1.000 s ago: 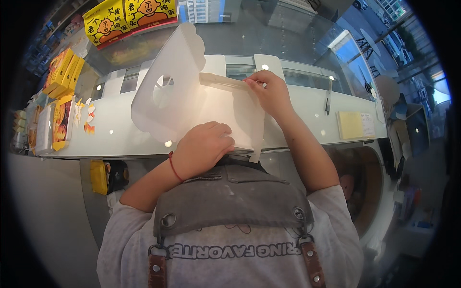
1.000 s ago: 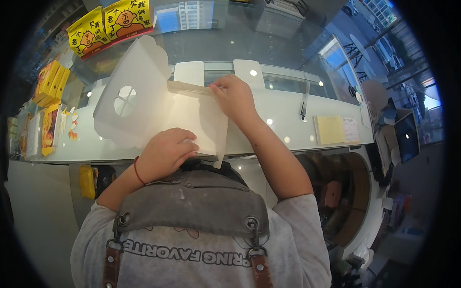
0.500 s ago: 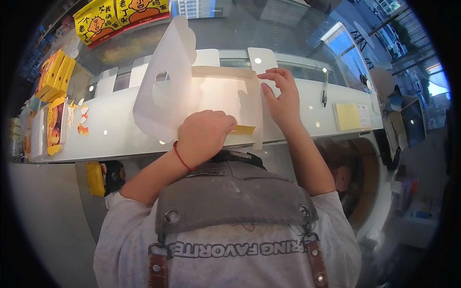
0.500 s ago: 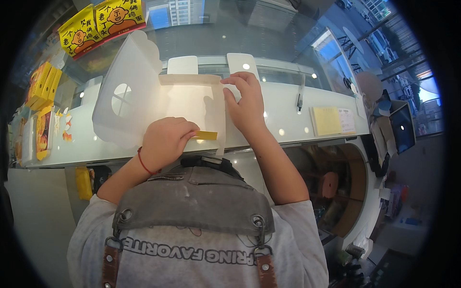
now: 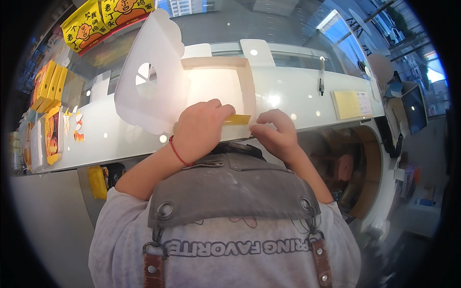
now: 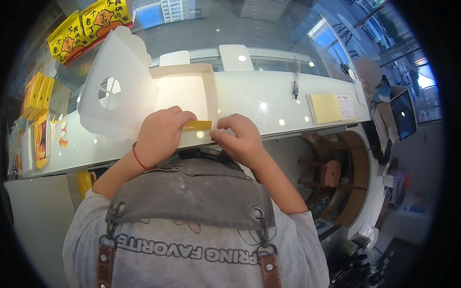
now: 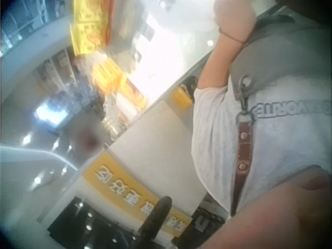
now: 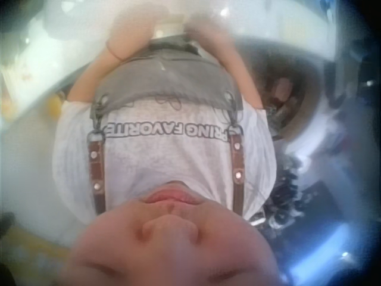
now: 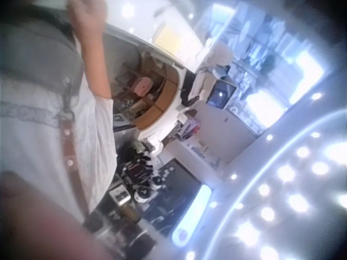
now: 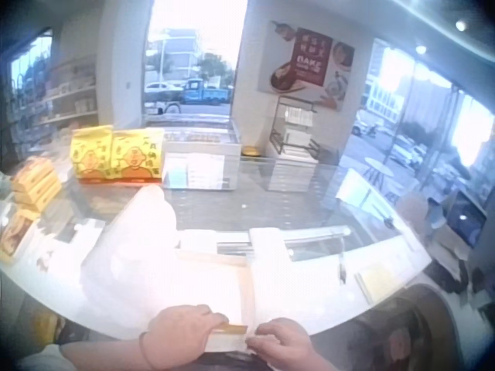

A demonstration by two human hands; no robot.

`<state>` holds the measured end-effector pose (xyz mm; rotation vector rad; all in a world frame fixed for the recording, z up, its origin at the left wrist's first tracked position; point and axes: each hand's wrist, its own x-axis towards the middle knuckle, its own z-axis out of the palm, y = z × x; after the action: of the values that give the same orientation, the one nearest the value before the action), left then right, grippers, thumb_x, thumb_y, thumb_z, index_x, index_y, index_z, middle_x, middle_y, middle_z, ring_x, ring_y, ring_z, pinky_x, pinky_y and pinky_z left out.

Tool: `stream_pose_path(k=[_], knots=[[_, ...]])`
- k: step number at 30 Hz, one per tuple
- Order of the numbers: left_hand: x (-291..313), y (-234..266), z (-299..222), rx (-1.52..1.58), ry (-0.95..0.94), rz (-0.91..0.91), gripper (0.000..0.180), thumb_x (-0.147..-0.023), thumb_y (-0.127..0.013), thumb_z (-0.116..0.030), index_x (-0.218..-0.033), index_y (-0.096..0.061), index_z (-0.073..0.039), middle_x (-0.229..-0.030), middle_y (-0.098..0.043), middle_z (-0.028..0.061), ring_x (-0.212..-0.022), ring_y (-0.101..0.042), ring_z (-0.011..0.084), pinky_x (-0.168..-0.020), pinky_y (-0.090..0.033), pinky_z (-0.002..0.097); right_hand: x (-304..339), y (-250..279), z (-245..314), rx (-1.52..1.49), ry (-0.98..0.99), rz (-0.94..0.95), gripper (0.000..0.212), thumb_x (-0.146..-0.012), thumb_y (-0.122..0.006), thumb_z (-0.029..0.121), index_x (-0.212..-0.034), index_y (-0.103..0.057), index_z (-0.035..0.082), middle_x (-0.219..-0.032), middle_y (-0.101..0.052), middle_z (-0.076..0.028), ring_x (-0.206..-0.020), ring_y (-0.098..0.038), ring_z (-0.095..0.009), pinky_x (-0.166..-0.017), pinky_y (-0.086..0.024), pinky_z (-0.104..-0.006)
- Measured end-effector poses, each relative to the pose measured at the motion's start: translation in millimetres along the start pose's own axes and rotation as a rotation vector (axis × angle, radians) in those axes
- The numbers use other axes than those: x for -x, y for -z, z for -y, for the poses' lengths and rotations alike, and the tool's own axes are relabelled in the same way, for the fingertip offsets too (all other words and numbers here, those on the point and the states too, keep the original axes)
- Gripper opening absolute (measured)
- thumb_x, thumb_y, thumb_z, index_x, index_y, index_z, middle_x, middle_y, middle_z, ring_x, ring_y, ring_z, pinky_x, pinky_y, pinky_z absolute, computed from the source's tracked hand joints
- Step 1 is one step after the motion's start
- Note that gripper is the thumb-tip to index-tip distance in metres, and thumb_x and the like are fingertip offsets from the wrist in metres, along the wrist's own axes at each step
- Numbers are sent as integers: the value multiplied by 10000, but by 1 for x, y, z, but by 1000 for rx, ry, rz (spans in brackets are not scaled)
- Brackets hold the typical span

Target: The person folds and assembles yellow cardboard food boxes at a counter, then discards a small piece of waste into a bin. The person handles flat-packed boxes, folds them into shape, and stacks the finished boxes.

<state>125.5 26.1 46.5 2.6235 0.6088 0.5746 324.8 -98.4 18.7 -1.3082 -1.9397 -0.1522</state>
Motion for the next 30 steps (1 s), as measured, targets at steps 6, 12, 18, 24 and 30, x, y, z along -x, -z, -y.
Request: stream_pose_path(k=[6,12,18,24,30], knots=[[1,1,-1,44,-27,13,213,-816,-537,-25,-926,-696,-115,-823,-611,77,-763,-610,294,-673,-486,387,-9,-8,-2,47,89,-40,243,-640,-760,44,-824,-605,76,-836,-574,-63,-660,-576,-231,-541,-449,-347],[3,0,0,95,-37,12,235,-803,-515,0,-917,-688,-111,-865,-610,64,-803,-591,286,-708,-482,383,-4,-18,-3,81,57,-126,264,-631,-760,23,-839,-601,53,-830,-565,-70,-643,-568,-237,-534,-447,-350],[2,-2,0,102,-39,0,238,-800,-509,9,-909,-687,-105,-889,-613,56,-805,-582,288,-715,-477,383,2,-29,-2,82,53,-236,316,-636,-765,-5,-903,-605,44,-831,-563,-87,-655,-563,-244,-542,-451,-355],[0,-2,-3,74,-49,34,231,-785,-518,17,-908,-679,-93,-904,-612,58,-794,-563,286,-718,-473,381,2,-29,5,47,-14,-180,318,-639,-774,-70,-897,-629,45,-829,-591,-86,-712,-582,-260,-570,-457,-344],[-3,-1,-3,64,-63,69,186,-789,-522,22,-900,-644,-64,-930,-617,62,-806,-546,299,-725,-461,394,-2,-33,8,66,-46,-189,276,-654,-752,-20,-881,-611,50,-828,-562,-71,-679,-554,-241,-538,-446,-339]])
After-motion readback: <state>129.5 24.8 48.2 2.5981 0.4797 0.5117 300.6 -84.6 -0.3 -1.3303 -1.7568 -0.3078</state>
